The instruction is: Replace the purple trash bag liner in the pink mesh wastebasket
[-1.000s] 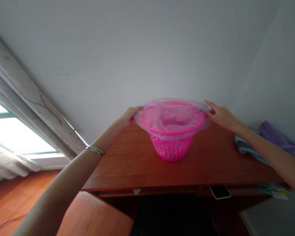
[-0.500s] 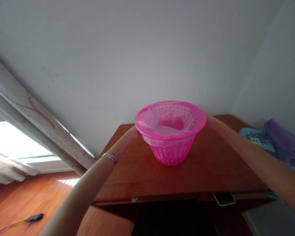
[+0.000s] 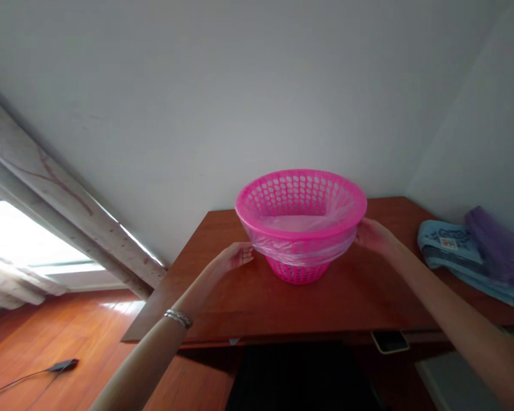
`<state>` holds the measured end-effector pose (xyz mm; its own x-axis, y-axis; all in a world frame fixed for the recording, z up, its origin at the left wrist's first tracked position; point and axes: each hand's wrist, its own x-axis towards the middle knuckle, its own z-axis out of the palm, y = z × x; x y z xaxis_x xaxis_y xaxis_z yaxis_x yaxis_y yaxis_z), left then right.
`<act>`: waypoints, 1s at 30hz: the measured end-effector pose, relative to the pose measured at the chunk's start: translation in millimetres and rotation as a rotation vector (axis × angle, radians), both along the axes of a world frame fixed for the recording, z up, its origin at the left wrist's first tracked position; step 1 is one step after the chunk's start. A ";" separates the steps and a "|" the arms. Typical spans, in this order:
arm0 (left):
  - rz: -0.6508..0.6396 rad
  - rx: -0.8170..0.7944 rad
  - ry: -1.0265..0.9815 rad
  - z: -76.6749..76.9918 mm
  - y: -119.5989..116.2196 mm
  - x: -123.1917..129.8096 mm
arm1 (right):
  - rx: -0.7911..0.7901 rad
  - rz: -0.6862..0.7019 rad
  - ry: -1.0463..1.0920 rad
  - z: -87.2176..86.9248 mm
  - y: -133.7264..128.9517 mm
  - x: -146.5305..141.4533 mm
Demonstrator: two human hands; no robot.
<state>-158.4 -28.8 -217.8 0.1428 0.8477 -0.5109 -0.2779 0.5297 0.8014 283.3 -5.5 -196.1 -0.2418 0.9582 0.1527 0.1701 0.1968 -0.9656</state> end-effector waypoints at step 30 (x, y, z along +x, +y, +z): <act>0.462 0.115 -0.706 -20.4 -106.0 23.1 | -0.492 -0.191 1.125 -57.7 -94.5 -19.3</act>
<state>-135.3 -134.8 -238.2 0.0229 0.9404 -0.3394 -0.9012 0.1664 0.4003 264.0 -100.0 -253.8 -0.0603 0.9778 -0.2006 -0.8139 -0.1645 -0.5573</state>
